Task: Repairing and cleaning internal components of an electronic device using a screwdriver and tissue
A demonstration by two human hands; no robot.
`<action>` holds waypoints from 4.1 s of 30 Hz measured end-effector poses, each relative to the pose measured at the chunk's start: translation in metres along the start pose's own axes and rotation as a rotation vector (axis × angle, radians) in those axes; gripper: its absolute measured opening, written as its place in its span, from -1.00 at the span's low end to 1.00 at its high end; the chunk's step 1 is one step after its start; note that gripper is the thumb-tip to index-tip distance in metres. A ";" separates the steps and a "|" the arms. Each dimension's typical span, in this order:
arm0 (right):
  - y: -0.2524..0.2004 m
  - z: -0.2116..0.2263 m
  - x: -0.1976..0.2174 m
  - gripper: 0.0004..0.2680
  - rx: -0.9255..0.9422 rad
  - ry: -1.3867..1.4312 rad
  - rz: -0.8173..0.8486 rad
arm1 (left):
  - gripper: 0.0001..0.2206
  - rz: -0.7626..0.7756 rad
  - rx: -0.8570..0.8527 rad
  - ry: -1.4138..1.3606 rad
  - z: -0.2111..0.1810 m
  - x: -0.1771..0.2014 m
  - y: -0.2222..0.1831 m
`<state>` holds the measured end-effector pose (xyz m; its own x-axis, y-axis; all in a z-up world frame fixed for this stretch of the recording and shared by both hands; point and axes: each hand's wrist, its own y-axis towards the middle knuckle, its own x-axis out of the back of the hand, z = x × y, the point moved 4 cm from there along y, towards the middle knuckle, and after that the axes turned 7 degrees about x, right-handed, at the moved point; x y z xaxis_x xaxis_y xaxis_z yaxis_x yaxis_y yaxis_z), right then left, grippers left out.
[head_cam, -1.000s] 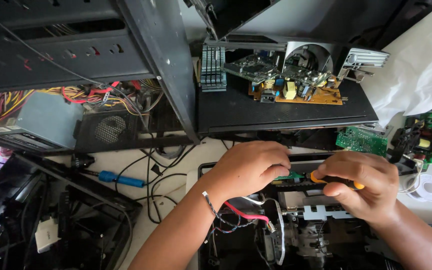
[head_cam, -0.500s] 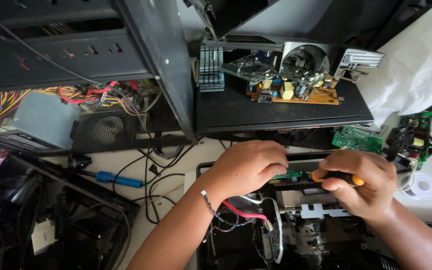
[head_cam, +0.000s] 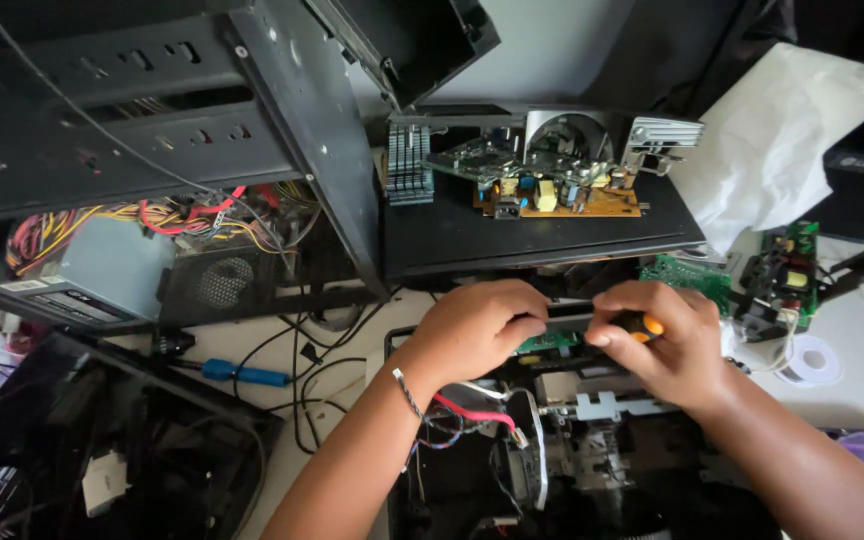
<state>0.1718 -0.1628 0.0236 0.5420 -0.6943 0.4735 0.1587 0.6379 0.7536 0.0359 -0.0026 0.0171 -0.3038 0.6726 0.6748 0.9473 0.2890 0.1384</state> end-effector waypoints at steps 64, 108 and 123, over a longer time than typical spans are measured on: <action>-0.007 -0.008 0.005 -0.73 -0.251 0.043 0.049 | -0.57 0.245 0.108 0.179 0.011 0.003 0.000; -0.006 0.003 0.000 -0.63 -0.016 0.241 0.039 | -0.59 0.061 0.296 -0.564 0.111 0.032 -0.080; 0.017 0.080 -0.055 -0.91 0.724 -0.039 0.558 | -0.63 0.216 0.179 -0.781 0.114 0.038 -0.074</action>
<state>0.0791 -0.1403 0.0470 0.3544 -0.3669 0.8601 -0.6811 0.5288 0.5063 -0.0570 0.0789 -0.0503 -0.1631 0.9861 -0.0332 0.9824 0.1591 -0.0981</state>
